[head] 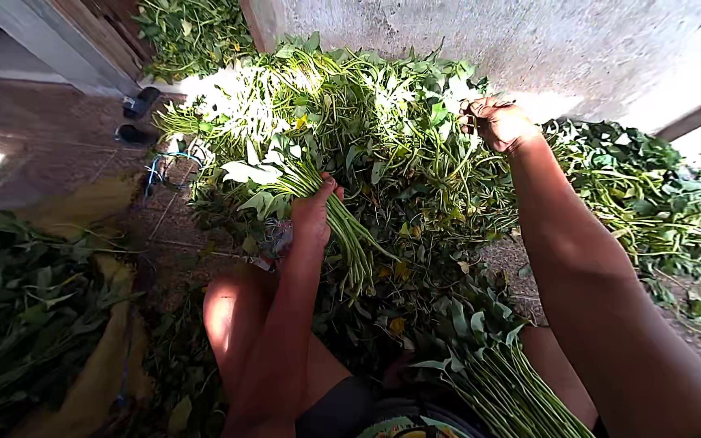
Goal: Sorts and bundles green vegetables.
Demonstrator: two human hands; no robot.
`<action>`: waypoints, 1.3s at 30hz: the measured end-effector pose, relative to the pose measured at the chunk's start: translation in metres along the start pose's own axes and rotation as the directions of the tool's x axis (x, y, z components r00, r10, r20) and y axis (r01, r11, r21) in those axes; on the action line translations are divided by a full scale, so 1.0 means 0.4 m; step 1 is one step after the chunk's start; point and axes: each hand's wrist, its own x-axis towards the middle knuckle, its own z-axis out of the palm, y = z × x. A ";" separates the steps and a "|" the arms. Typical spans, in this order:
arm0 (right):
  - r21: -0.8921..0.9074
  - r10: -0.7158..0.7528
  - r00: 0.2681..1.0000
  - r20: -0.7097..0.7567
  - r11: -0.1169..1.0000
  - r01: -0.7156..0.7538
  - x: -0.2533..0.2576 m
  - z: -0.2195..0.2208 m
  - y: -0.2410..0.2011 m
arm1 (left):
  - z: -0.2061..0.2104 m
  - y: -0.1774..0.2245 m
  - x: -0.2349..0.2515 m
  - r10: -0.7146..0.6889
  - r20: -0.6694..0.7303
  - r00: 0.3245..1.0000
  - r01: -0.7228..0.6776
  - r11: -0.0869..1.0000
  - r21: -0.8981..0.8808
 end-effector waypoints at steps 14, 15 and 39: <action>-0.217 -0.105 0.913 0.395 0.955 0.204 -0.332 0.249 0.161 | 0.016 -0.050 -0.015 -0.041 0.188 0.981 0.001 0.978 0.209; -0.222 -0.122 0.898 0.423 0.947 0.233 -0.349 0.261 0.167 | 0.018 -0.050 -0.018 -0.073 0.192 0.979 0.023 0.968 0.250; 0.369 0.050 0.663 0.747 0.798 -0.476 -0.519 0.352 0.124 | -0.002 -0.008 -0.064 -0.245 0.385 0.890 0.189 0.966 0.179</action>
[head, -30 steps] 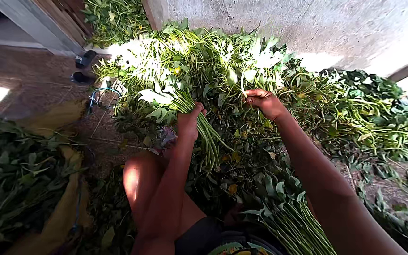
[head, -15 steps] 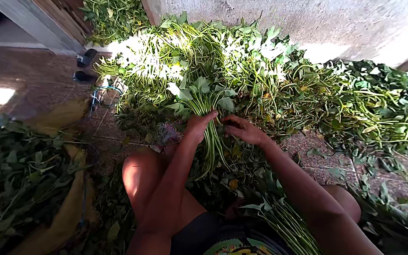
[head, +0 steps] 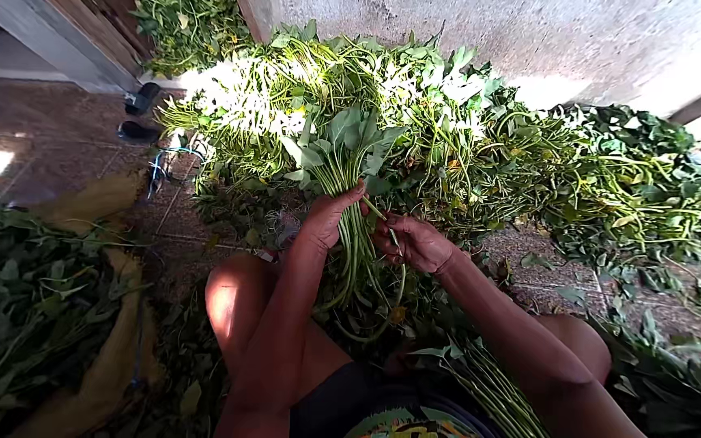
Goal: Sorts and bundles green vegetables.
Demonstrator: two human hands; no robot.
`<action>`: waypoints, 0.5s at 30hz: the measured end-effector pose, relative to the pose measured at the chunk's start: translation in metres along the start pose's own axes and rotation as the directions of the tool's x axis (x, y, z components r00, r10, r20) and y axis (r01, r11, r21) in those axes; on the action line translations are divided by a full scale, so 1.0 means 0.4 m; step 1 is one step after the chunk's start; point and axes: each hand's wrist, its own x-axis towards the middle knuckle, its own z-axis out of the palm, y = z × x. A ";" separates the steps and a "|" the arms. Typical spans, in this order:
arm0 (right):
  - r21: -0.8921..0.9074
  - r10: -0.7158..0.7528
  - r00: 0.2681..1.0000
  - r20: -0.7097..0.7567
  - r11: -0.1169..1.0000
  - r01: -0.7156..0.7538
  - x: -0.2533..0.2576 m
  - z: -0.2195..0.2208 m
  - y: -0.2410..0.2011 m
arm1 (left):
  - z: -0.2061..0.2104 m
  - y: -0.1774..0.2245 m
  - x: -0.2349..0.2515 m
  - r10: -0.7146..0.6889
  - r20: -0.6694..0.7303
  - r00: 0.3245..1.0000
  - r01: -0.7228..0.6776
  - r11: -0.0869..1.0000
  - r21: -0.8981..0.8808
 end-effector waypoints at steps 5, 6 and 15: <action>-0.612 -0.117 0.956 -0.268 0.788 -0.075 -0.039 0.055 0.020 | 0.029 -0.018 -0.010 -0.014 -0.209 0.978 0.030 0.997 0.073; -0.683 -0.135 0.948 -0.289 0.723 -0.105 -0.045 0.063 0.024 | 0.034 -0.020 -0.012 -0.002 -0.221 0.975 0.022 0.996 0.088; -0.817 -0.100 0.909 -0.404 0.487 -0.309 -0.143 0.088 0.107 | -0.037 0.054 0.028 0.164 -0.387 0.907 -0.168 0.985 0.023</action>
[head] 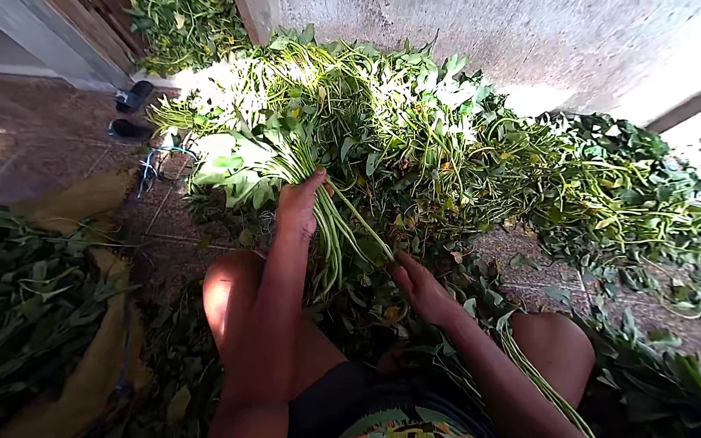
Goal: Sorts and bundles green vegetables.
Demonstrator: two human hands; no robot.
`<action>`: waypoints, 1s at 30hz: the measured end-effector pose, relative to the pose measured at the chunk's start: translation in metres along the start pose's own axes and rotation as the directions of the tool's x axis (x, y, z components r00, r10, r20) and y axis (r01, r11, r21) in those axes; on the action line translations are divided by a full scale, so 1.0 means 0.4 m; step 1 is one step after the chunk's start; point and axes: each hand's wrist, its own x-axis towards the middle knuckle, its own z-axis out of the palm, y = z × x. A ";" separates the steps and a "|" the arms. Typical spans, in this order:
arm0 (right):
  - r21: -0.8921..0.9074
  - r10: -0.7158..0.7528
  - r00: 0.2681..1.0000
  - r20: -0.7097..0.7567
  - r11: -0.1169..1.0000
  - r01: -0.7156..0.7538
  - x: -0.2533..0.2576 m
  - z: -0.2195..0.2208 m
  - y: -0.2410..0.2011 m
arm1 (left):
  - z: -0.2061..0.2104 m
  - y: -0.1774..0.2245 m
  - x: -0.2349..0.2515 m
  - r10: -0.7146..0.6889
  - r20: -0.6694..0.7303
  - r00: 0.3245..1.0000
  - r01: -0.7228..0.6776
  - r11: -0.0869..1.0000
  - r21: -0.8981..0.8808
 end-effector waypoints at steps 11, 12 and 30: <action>0.832 0.336 0.869 -0.364 0.536 0.142 0.141 -0.043 0.066 | -0.006 -0.013 -0.007 0.118 -0.127 0.985 -0.155 0.927 -0.340; 0.921 0.484 0.796 -0.365 0.312 0.233 0.172 -0.069 0.071 | -0.023 -0.005 -0.001 0.213 -0.127 0.969 -0.245 0.897 -0.367; -0.493 0.103 0.920 -0.377 0.819 -0.294 0.718 -0.367 0.049 | -0.066 0.034 -0.008 0.041 -0.126 0.991 -0.090 0.905 -0.415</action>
